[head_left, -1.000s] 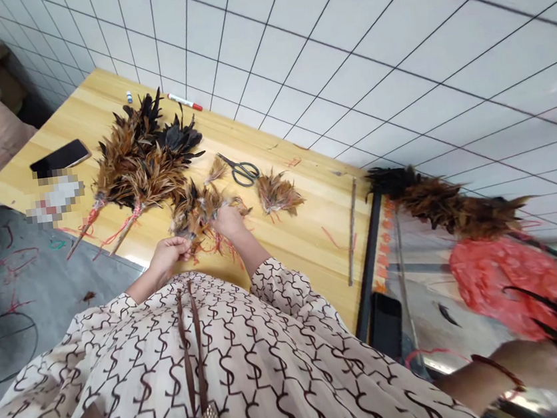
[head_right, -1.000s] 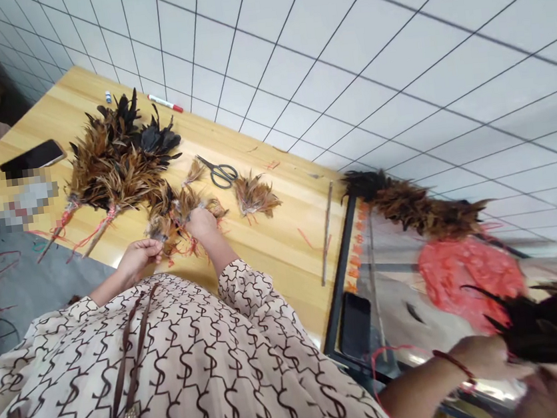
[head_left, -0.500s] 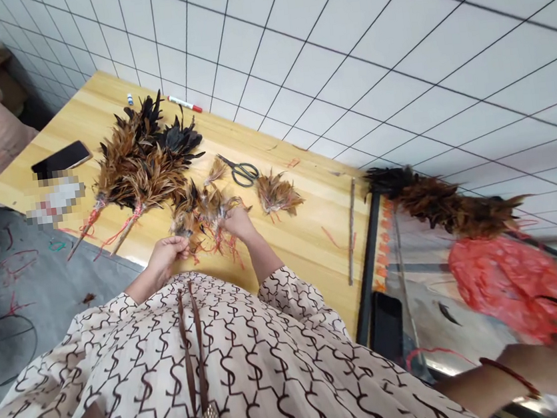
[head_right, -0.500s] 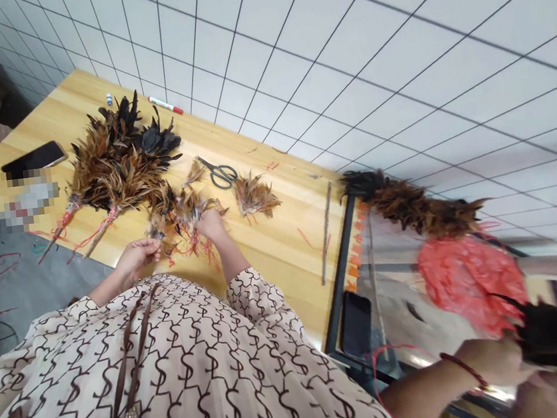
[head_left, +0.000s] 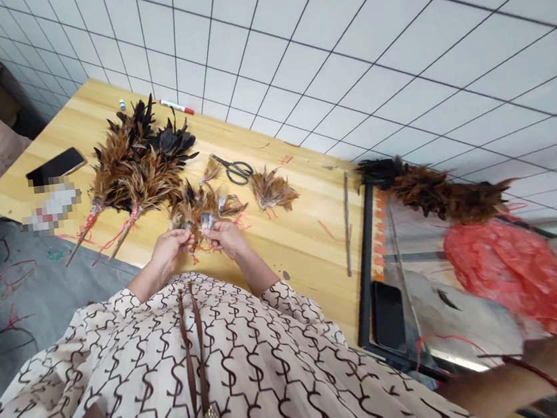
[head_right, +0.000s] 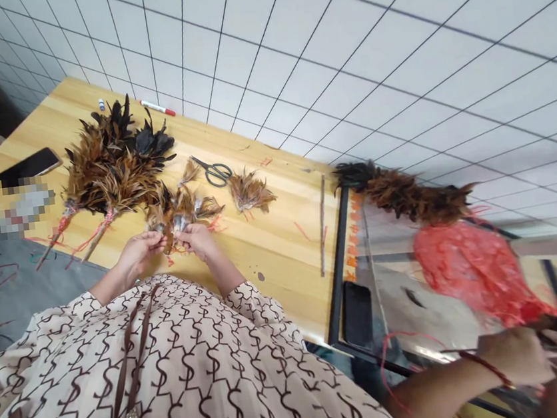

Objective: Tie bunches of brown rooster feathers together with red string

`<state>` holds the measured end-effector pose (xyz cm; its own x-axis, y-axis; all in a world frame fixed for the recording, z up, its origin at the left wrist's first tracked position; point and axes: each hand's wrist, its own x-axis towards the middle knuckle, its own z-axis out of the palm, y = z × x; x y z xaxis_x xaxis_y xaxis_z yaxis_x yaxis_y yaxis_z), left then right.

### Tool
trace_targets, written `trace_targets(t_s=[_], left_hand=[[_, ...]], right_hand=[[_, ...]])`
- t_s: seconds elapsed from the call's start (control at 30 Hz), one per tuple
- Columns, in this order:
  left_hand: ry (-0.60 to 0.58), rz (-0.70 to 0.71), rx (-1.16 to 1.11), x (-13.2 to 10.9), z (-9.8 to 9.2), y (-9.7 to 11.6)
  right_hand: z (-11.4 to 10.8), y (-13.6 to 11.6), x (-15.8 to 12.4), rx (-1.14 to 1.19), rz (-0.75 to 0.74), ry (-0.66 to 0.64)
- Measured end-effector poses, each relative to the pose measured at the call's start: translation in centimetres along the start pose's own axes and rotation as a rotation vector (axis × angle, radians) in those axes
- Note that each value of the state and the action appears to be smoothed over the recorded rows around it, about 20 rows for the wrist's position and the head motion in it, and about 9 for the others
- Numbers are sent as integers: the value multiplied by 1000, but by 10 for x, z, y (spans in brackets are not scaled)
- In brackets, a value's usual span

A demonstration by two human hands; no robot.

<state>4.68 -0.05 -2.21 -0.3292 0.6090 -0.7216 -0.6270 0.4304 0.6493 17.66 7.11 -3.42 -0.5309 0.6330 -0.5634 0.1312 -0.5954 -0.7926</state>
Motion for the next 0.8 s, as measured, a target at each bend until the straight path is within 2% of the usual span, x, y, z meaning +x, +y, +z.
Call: trace_targets(t_s=[0.23, 0.57, 0.8], left_hand=[[-25, -1, 24, 0, 8, -2], [17, -35, -18, 2, 2, -9], [-17, -62, -41, 1, -4, -9]], right_hand=[[10, 6, -6, -56, -28, 1], [20, 24, 1, -130, -149, 9], [21, 22, 2, -169, -114, -2]])
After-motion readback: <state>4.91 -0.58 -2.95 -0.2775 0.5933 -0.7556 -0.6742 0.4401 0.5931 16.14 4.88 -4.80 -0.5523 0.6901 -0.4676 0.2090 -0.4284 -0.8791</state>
